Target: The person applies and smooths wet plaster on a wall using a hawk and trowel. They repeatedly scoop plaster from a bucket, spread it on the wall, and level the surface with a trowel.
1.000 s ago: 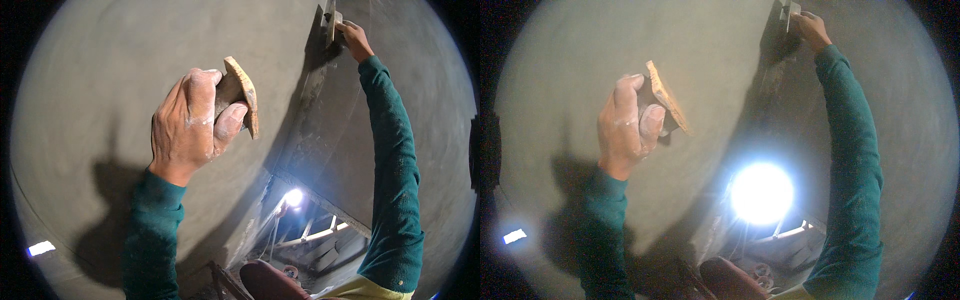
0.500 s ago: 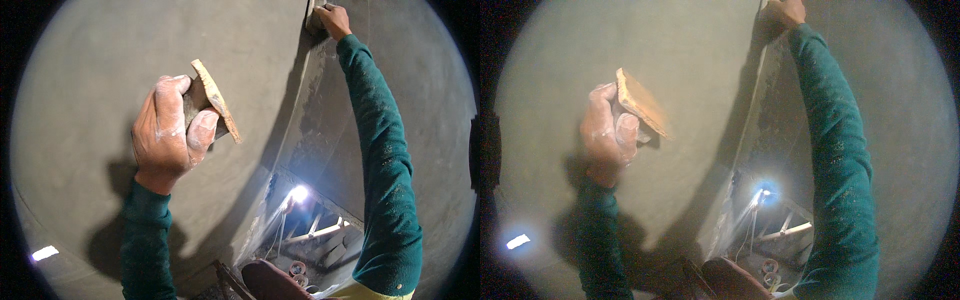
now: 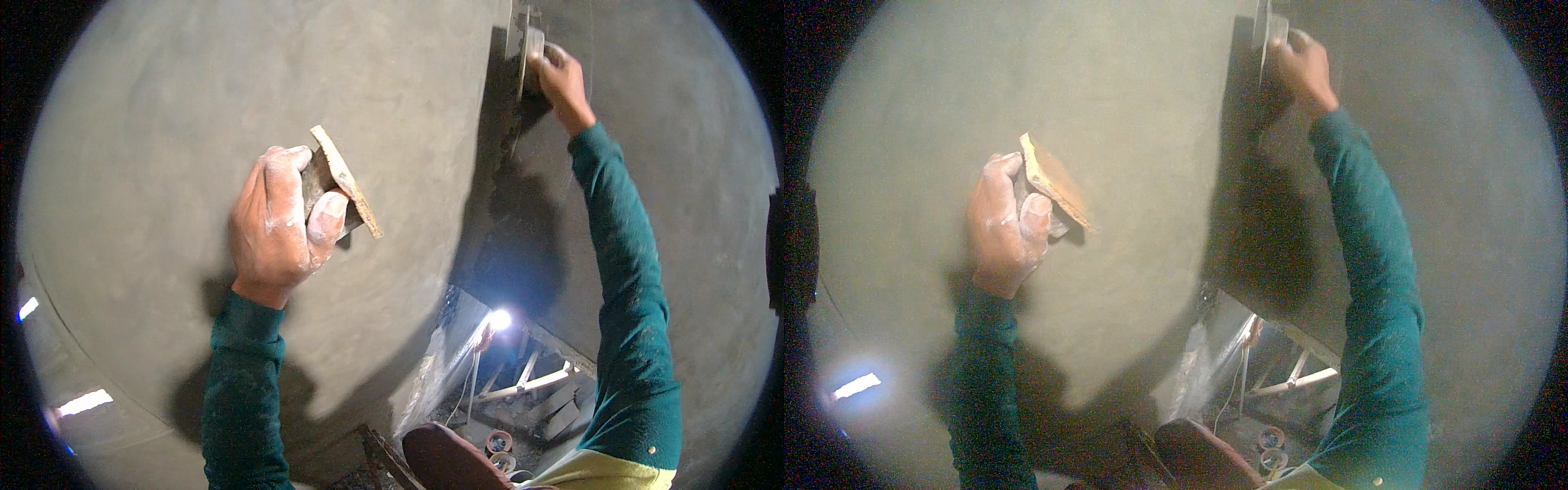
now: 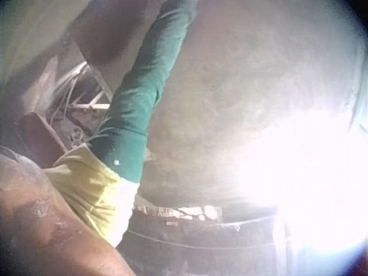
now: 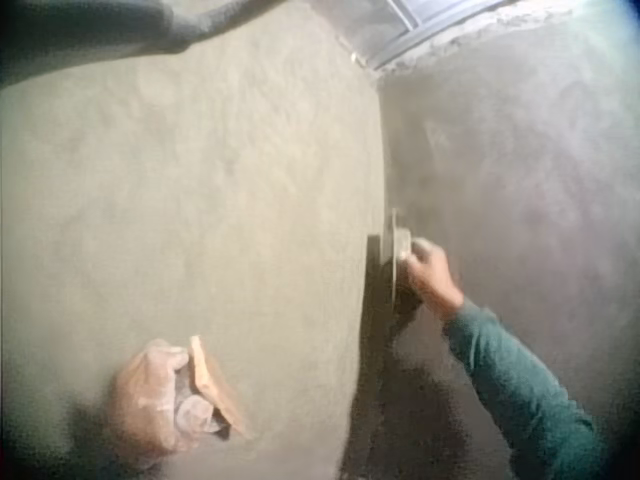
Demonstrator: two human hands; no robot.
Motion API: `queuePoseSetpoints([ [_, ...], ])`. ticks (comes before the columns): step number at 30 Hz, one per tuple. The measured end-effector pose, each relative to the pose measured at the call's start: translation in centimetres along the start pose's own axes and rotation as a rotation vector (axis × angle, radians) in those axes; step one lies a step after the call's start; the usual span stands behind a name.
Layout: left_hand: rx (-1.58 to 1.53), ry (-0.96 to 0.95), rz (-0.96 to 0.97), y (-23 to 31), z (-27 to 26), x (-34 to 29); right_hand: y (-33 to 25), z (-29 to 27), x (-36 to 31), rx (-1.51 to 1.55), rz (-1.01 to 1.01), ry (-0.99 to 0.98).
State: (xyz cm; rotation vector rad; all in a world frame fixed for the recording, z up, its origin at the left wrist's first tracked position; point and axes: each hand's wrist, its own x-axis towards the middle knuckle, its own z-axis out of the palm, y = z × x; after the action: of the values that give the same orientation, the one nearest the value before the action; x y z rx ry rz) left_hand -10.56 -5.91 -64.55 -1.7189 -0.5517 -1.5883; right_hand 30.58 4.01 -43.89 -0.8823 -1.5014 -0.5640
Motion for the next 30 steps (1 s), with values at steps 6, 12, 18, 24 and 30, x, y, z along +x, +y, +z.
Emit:
queuePoseSetpoints([
  [6,-0.011,-0.030,-0.056,0.6,0.7,0.1,2.6,-1.6,10.9,-0.150,0.113,-0.089],
  [12,-0.063,-0.108,-0.179,0.5,-0.1,-0.2,-1.1,0.2,10.1,-0.091,0.165,-0.106],
  [18,-0.011,-0.077,-0.121,0.5,0.1,0.0,-1.9,1.3,11.5,-0.017,0.160,0.050],
  [24,0.021,-0.006,-0.026,0.2,0.2,0.2,-3.3,2.5,12.6,0.045,0.146,0.029],
  [30,0.036,0.024,0.042,0.7,-0.2,0.9,-7.3,1.7,9.1,0.333,0.189,-0.134],
])
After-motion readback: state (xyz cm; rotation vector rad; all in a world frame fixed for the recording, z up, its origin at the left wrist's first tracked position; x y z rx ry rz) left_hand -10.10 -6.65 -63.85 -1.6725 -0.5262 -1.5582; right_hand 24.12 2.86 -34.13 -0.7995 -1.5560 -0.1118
